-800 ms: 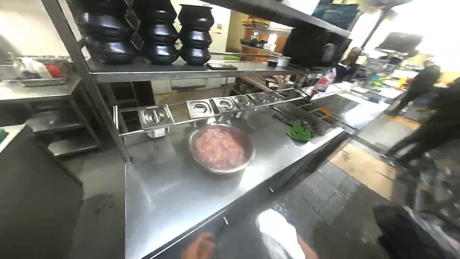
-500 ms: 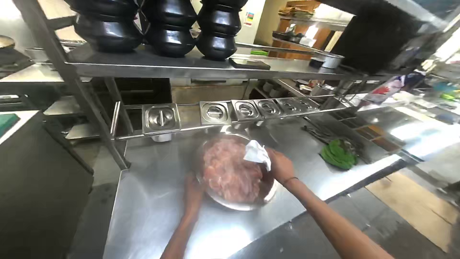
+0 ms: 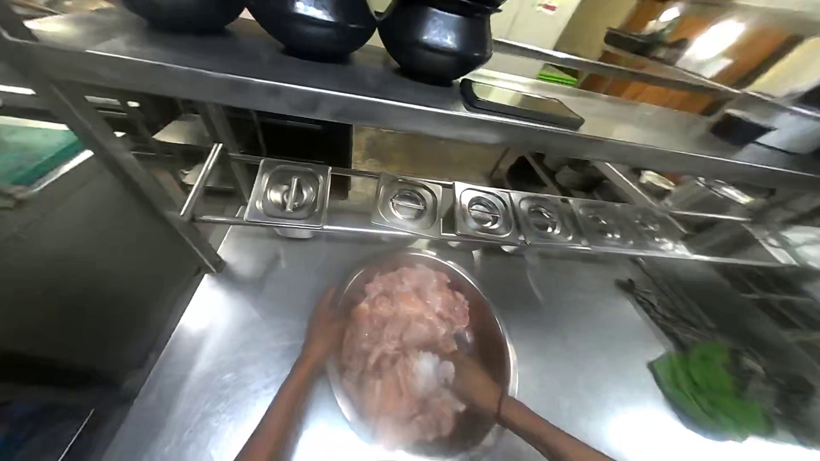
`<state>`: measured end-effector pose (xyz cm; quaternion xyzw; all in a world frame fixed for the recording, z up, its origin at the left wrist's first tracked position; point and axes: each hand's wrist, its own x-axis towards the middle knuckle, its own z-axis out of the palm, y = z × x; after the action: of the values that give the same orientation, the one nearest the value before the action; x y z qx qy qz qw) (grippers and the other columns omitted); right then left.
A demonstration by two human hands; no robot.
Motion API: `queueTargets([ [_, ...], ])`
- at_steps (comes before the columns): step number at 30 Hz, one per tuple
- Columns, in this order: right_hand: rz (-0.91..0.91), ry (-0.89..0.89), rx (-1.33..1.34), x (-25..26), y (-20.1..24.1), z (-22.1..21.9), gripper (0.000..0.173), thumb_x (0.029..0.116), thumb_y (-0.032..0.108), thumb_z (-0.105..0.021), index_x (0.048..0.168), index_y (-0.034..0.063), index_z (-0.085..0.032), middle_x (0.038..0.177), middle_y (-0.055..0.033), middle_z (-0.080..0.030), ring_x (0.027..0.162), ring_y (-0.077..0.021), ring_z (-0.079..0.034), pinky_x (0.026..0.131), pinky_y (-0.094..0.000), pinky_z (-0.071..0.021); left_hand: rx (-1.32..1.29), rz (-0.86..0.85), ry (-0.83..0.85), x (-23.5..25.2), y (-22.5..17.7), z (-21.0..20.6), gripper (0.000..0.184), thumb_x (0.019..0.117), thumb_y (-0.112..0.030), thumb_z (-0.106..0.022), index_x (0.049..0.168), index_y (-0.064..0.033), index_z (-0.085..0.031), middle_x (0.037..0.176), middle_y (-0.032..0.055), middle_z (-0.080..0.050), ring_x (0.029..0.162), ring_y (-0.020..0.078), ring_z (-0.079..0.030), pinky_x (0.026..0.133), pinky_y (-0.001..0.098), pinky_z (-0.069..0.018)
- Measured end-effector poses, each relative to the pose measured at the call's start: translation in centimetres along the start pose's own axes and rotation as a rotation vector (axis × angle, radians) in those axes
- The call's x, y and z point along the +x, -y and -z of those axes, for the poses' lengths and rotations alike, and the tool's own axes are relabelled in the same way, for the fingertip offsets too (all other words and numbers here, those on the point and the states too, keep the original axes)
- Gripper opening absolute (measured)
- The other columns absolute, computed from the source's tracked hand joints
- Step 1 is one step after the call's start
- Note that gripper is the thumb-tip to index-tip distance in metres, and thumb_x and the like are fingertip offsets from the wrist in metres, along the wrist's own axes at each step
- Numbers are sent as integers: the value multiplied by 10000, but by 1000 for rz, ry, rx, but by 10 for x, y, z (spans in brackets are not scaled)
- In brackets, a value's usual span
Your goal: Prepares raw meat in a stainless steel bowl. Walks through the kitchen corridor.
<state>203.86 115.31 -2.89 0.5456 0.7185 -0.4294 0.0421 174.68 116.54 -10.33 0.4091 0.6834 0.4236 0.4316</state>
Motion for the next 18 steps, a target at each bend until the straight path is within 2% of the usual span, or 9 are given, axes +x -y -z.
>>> queueTargets([
  [3, 39, -464, -121, 27, -30, 40, 287, 918, 100, -648, 1162, -39, -709, 1102, -265, -710, 1078, -421, -675, 966, -604, -509, 10, 21, -40, -12, 2, -2, 546, 985, -149, -646, 1507, -122, -489, 1321, 175, -643, 1179, 290, -644, 1012, 523, -518],
  [4, 51, -547, -188, 42, -35, 46, 302, 912, 89, -664, 1187, -30, -707, 1128, -266, -712, 1088, -445, -676, 948, -633, -507, 18, 22, -55, -15, 0, -2, 521, 994, -150, -633, 1497, -130, -499, 1311, 166, -647, 1169, 281, -647, 1007, 519, -518],
  [6, -27, -368, -399, 68, -39, 34, 565, 939, 112, -631, 1490, 51, -524, 1472, -207, -563, 1344, -439, -538, 1069, -641, -446, 40, 21, -81, -21, -3, -4, 509, 995, -163, -640, 1487, -151, -511, 1307, 147, -654, 1167, 263, -650, 1006, 508, -524],
  [7, -50, -214, -499, 71, -40, 15, 633, 953, 102, -595, 1561, 62, -422, 1578, -188, -455, 1425, -437, -456, 1095, -634, -431, 49, 19, -102, -25, -3, -8, 505, 997, -178, -647, 1484, -151, -517, 1304, 147, -656, 1165, 267, -651, 1003, 514, -524],
  [8, -43, -98, -545, 66, -38, -2, 604, 967, 92, -565, 1552, 42, -422, 1578, -207, -445, 1426, -448, -449, 1093, -626, -434, 54, 17, -129, -29, -2, -10, 494, 995, -185, -657, 1472, -151, -532, 1292, 144, -662, 1158, 266, -653, 997, 517, -524],
  [11, 84, 168, -403, 36, -18, -11, 436, 947, 89, -589, 1367, -23, -578, 1305, -292, -625, 1224, -460, -599, 1020, -630, -455, 41, -2, -176, -25, -6, -12, 502, 967, -166, -690, 1451, -139, -558, 1276, 138, -673, 1143, 259, -662, 988, 515, -533],
  [14, 235, 309, -187, 19, -23, 10, 388, 956, 79, -599, 1319, -56, -618, 1330, -295, -608, 1264, -418, -573, 1089, -581, -421, 7, 19, -148, -31, 1, -14, 563, 953, -156, -701, 1486, -146, -518, 1300, 153, -658, 1146, 273, -660, 982, 527, -539],
  [15, 257, 262, -185, 14, -16, 26, 362, 961, 93, -589, 1290, -50, -641, 1316, -287, -617, 1252, -414, -580, 1082, -580, -429, 12, 22, -137, -32, 0, -12, 573, 957, -156, -685, 1500, -150, -503, 1320, 151, -649, 1163, 270, -654, 995, 522, -534],
  [18, 514, -160, -341, 16, 5, 70, 257, 905, 126, -638, 1089, -29, -729, 996, -254, -723, 980, -444, -696, 857, -640, -519, 38, 18, -105, -28, -5, -11, 510, 978, -186, -659, 1471, -150, -532, 1290, 136, -664, 1141, 244, -664, 993, 495, -541],
])
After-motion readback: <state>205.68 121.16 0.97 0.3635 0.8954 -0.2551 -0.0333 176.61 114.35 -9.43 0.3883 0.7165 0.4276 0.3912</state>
